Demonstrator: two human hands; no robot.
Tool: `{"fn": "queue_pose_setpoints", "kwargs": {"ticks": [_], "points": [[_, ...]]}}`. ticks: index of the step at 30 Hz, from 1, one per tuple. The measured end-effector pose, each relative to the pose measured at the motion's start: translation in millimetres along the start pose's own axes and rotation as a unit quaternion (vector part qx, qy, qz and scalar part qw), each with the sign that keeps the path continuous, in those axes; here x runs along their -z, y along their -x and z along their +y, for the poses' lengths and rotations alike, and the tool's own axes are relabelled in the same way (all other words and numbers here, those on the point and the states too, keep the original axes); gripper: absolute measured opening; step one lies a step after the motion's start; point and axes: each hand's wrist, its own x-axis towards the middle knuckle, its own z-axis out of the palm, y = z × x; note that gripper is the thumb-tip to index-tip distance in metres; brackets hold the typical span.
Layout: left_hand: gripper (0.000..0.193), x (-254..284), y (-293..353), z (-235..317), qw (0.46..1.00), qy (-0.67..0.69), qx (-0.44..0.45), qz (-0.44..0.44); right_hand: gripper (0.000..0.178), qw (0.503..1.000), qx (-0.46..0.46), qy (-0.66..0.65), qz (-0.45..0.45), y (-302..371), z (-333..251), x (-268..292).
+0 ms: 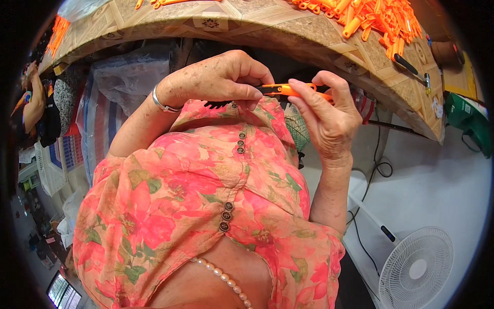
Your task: The person assembles small orange plastic components by inserting them into a black plastic holder and tapping them with a hammer. The person repeats this process for multiple units, placing the finished items on the table.
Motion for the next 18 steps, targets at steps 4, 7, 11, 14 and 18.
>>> {"fn": "queue_pose_setpoints", "kwargs": {"ticks": [4, 7, 11, 14, 18], "points": [[0.014, -2.3, -2.0, -2.1, 1.000, 0.006, 0.022, 0.007, 0.035, 0.996, 0.048, 0.075, -0.030, -4.1, -2.3, 7.2], [0.013, -3.3, -2.1, 0.7, 0.999, 0.029, 0.033, 0.005, 0.034, 0.992, 0.076, 0.089, -0.049, -4.2, -2.6, 2.3], [0.013, -3.2, -2.7, -2.4, 0.999, 0.007, 0.031, 0.009, 0.032, 0.986, 0.111, 0.106, -0.069, -8.0, -2.2, -1.1], [0.013, -3.5, -2.7, -2.8, 1.000, -0.004, 0.020, 0.006, 0.029, 0.983, 0.123, 0.106, -0.091, -11.7, -3.3, -2.9], [0.014, -4.8, -2.4, -3.7, 1.000, -0.011, 0.019, 0.009, 0.027, 0.979, 0.132, 0.119, -0.104, -12.0, -3.6, -6.7]]}}
